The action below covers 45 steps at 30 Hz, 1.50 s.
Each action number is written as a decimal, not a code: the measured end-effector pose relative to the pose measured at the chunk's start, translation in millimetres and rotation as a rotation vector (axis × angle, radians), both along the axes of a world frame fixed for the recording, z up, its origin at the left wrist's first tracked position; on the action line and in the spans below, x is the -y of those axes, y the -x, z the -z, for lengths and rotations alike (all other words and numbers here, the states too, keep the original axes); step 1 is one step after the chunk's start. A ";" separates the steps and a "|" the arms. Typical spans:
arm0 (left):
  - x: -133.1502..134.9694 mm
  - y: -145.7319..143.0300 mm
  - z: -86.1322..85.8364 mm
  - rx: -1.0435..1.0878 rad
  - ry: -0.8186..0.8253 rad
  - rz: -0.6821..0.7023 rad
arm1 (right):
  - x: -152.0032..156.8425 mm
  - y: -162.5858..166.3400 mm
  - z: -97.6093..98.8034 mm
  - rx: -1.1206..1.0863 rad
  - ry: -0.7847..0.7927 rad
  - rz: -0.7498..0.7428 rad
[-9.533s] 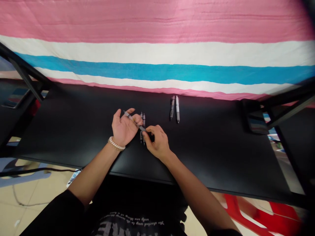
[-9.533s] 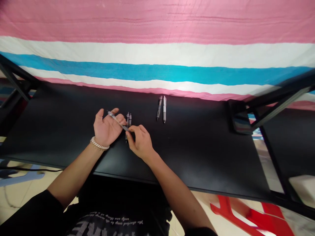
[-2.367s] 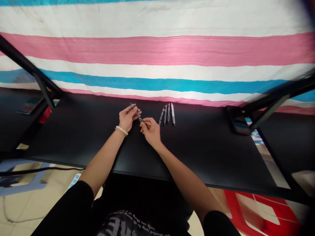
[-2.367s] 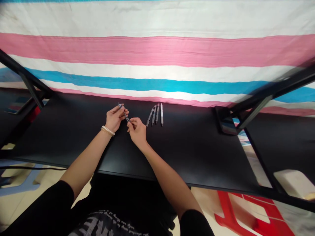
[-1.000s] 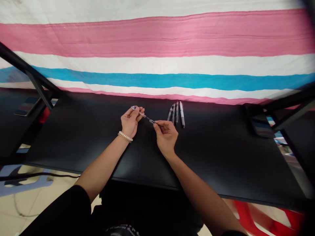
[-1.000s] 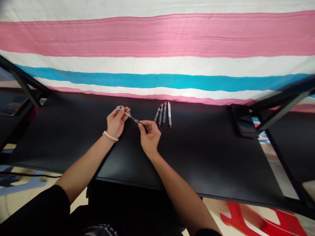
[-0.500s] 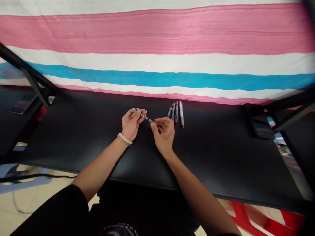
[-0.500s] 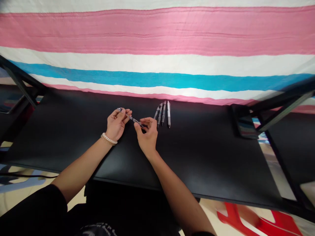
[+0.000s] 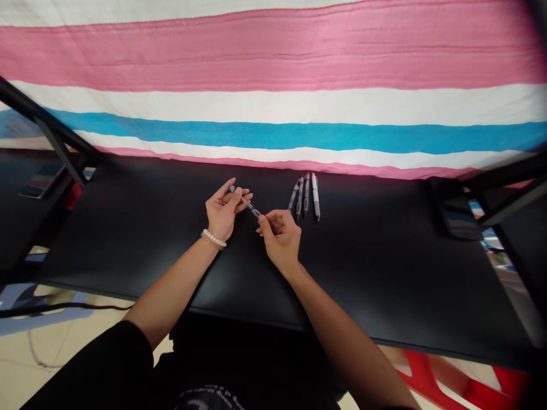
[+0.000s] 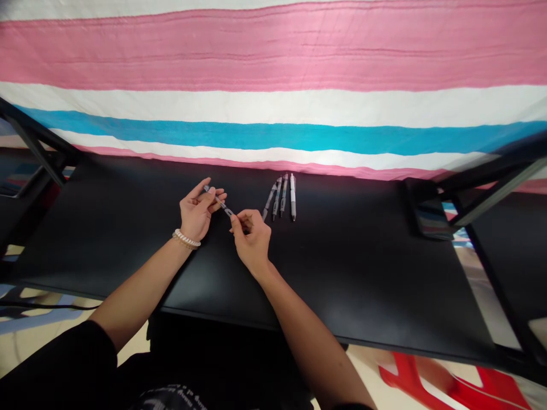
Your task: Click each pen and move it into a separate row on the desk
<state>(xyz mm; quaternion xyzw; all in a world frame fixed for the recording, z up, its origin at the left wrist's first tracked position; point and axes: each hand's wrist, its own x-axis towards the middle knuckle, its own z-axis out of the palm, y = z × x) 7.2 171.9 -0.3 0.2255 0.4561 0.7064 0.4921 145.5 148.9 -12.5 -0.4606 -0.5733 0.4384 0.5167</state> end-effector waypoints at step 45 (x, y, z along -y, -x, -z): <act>7.9 11.8 -24.5 0.452 0.108 0.291 | 12.1 5.9 7.2 0.454 -0.269 -0.278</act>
